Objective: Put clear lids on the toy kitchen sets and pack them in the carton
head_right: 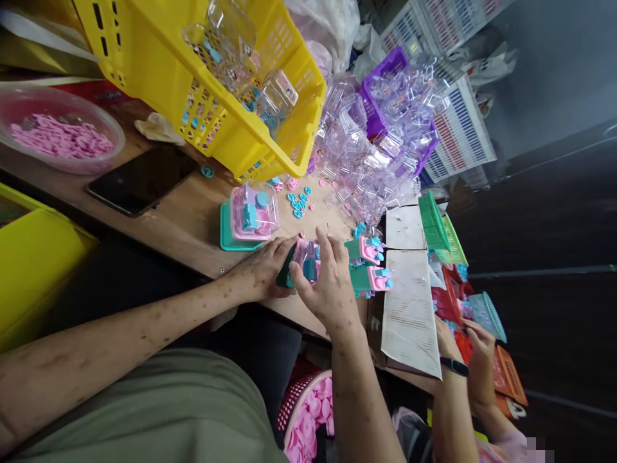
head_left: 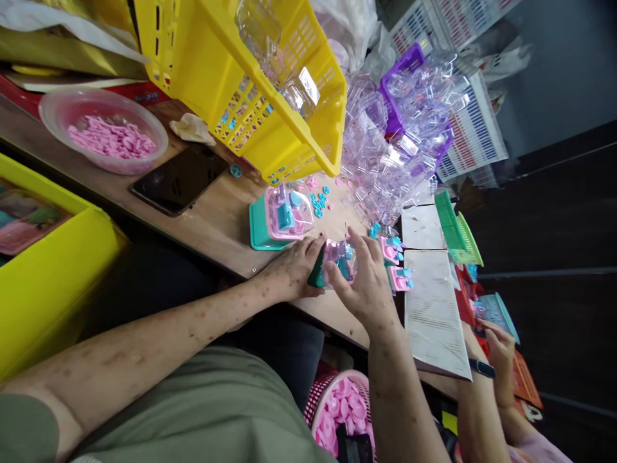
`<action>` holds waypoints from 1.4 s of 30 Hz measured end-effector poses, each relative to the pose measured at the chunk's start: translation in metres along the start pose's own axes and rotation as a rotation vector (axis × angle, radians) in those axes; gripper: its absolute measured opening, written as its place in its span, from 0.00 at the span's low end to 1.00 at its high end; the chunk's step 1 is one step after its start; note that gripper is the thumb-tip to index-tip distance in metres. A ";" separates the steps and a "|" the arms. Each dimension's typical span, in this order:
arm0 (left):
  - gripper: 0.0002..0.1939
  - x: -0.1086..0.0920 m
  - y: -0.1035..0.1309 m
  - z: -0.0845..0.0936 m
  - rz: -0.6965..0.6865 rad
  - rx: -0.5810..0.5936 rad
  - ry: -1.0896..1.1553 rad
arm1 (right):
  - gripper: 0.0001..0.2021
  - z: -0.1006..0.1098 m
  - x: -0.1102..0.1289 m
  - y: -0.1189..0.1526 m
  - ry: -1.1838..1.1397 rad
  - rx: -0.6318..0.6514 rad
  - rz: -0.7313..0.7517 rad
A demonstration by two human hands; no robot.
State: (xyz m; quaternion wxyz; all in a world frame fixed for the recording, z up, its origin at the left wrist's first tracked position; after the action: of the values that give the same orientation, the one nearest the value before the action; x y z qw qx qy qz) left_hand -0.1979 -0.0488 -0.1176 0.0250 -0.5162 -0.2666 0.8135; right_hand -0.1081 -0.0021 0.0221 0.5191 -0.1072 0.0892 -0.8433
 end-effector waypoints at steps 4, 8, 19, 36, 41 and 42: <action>0.69 -0.004 -0.001 0.002 -0.001 0.025 -0.026 | 0.24 0.020 -0.001 -0.013 -0.077 -0.033 0.025; 0.69 -0.005 -0.002 0.003 0.003 0.018 -0.043 | 0.19 0.020 0.002 -0.024 -0.081 -0.030 0.055; 0.65 -0.008 -0.004 0.006 0.045 0.081 -0.072 | 0.19 0.008 0.014 -0.022 0.025 -0.060 0.196; 0.64 -0.008 -0.005 0.004 0.066 0.106 -0.072 | 0.19 0.002 0.025 -0.025 0.094 -0.013 0.196; 0.65 -0.008 -0.005 0.006 0.088 0.089 -0.083 | 0.18 0.006 0.023 -0.022 0.118 -0.049 0.142; 0.66 -0.008 -0.005 0.006 0.087 0.087 -0.081 | 0.19 0.007 0.023 -0.022 0.120 -0.053 0.133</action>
State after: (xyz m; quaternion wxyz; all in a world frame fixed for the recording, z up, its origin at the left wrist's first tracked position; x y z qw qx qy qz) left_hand -0.2007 -0.0493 -0.1064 0.0011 -0.4923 -0.2092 0.8449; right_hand -0.1348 -0.0134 0.0364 0.5646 -0.0641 0.1495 -0.8092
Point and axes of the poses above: each hand's wrist, its own y-axis away from the middle knuckle, its own z-axis out of the back of the hand, x = y × z, the point moved 9 cm from there along -y, towards the middle knuckle
